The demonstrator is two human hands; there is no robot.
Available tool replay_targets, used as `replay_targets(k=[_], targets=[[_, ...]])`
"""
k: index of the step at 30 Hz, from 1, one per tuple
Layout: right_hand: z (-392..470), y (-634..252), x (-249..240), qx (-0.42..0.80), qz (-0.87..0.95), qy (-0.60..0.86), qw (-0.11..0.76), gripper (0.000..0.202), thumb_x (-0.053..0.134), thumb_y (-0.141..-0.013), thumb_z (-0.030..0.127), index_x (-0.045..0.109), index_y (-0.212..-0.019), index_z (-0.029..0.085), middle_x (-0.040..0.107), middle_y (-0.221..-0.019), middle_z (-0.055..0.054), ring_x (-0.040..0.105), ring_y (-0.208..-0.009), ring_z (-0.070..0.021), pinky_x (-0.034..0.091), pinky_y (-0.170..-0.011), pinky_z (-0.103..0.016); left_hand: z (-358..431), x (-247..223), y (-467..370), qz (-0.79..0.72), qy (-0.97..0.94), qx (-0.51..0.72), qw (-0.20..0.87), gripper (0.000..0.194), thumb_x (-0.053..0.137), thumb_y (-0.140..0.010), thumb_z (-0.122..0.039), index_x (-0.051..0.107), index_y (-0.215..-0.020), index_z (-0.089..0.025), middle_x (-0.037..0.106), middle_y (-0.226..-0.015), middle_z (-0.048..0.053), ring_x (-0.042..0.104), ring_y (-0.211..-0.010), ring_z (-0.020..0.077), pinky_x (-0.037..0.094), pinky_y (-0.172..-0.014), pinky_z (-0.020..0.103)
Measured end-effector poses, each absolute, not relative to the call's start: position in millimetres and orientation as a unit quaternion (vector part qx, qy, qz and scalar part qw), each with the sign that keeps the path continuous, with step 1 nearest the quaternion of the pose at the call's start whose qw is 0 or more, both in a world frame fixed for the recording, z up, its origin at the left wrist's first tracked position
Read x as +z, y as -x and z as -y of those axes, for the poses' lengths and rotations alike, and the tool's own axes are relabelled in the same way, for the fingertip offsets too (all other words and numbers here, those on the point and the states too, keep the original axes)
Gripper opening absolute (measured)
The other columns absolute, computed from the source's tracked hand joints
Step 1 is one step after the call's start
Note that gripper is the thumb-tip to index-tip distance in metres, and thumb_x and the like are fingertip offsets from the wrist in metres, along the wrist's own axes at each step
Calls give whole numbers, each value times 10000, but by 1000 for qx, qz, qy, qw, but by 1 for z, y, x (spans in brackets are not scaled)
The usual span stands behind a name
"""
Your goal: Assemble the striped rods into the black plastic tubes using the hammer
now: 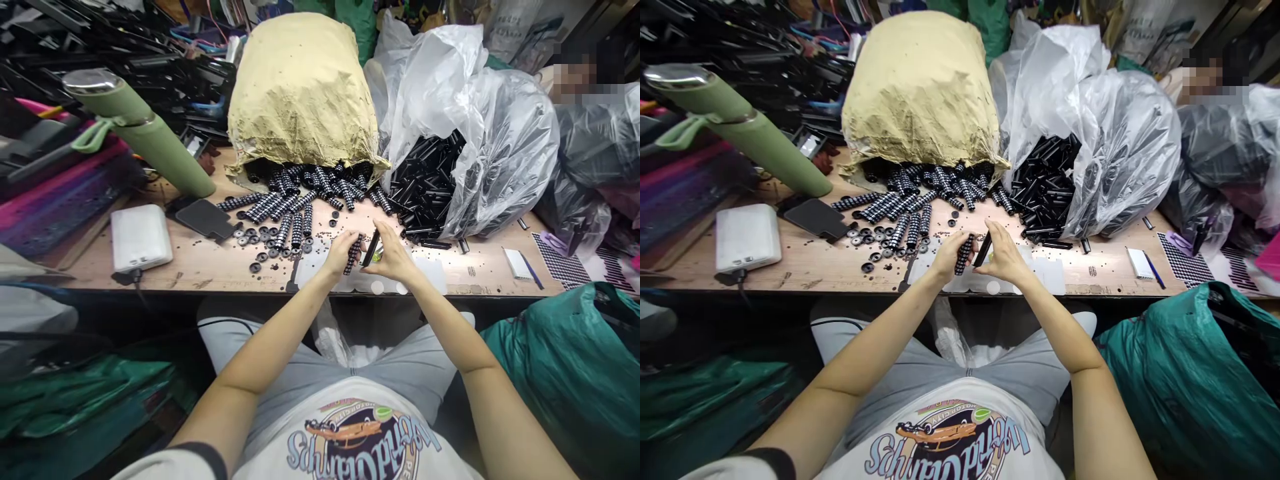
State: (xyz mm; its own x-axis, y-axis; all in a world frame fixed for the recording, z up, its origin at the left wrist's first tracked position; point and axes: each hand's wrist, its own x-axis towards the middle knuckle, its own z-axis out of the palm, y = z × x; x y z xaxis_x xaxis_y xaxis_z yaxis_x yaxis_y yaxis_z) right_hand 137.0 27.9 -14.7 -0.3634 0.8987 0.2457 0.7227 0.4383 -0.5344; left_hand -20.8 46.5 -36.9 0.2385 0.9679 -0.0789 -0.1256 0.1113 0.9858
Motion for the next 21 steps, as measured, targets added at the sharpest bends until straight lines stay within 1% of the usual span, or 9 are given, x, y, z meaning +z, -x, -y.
replay_targets(k=[2, 3, 5, 7, 9, 12, 15, 18, 21], targets=[[-21, -139, -21, 181, 796, 508, 275, 1173, 829, -574, 412, 131, -1490, 189, 301, -1473, -167, 254, -1403, -308, 247, -1159, -501, -40, -46, 23, -467, -588, 424, 507, 257, 468, -869, -343, 591, -982, -148, 626, -814, 76, 595, -691, 178, 484, -589, 290], [-17, -140, -24, 185, 789, 514, 281, 1176, 826, -579, 424, 122, -1490, 184, 293, -1477, -173, 247, -1406, -310, 243, -1161, -503, -35, -52, 24, -496, -641, 403, 425, 247, 508, -850, -306, 604, -1008, -142, 635, -884, 104, 606, -817, 221, 499, -692, 338], [-8, -146, -29, 188, 777, 528, 286, 1175, 824, -584, 446, 122, -1486, 170, 277, -1484, -187, 231, -1413, -320, 226, -1165, -515, -20, -64, 30, -545, -718, 346, 260, 294, 560, -814, -227, 613, -1086, -129, 625, -1014, 155, 566, -1002, 299, 463, -843, 432], [1, -153, -31, 191, 767, 544, 282, 1167, 829, -581, 453, 143, -1480, 163, 274, -1485, -193, 213, -1419, -326, 209, -1170, -522, -5, -74, 40, -568, -751, 298, 157, 344, 526, -821, -163, 597, -1154, -114, 615, -1044, 180, 545, -1034, 331, 436, -876, 478], [9, -159, -31, 198, 758, 554, 282, 1155, 833, -580, 448, 163, -1475, 158, 274, -1483, -192, 206, -1422, -321, 214, -1173, -512, 4, -77, 51, -553, -765, 298, 138, 353, 480, -840, -130, 585, -1177, -119, 623, -1007, 164, 564, -989, 304, 450, -865, 451], [18, -162, -30, 217, 746, 556, 296, 1155, 834, -581, 450, 169, -1473, 137, 257, -1485, -200, 211, -1421, -308, 256, -1166, -481, 1, -73, 62, -499, -764, 372, 171, 285, 528, -850, -201, 606, -1122, -159, 631, -958, 112, 581, -951, 247, 465, -879, 384], [21, -156, -30, 235, 741, 548, 310, 1181, 839, -568, 466, 158, -1475, 136, 249, -1483, -207, 225, -1415, -309, 276, -1157, -481, -15, -65, 55, -470, -718, 456, 237, 236, 596, -825, -302, 629, -1019, -172, 629, -983, 97, 575, -1001, 229, 444, -928, 366], [21, -148, -30, 246, 746, 532, 316, 1211, 836, -566, 485, 115, -1487, 174, 242, -1490, -195, 233, -1414, -306, 275, -1157, -494, -30, -60, 33, -451, -593, 529, 407, 267, 568, -842, -376, 591, -1020, -177, 625, -981, 73, 608, -930, 186, 475, -863, 325], [22, -145, -28, 239, 760, 520, 307, 1223, 839, -555, 493, 108, -1491, 200, 253, -1492, -182, 221, -1420, -312, 231, -1172, -513, -36, -54, 12, -413, -393, 567, 594, 306, 542, -854, -442, 539, -1027, -190, 593, -819, 8, 614, -687, 126, 508, -686, 271]])
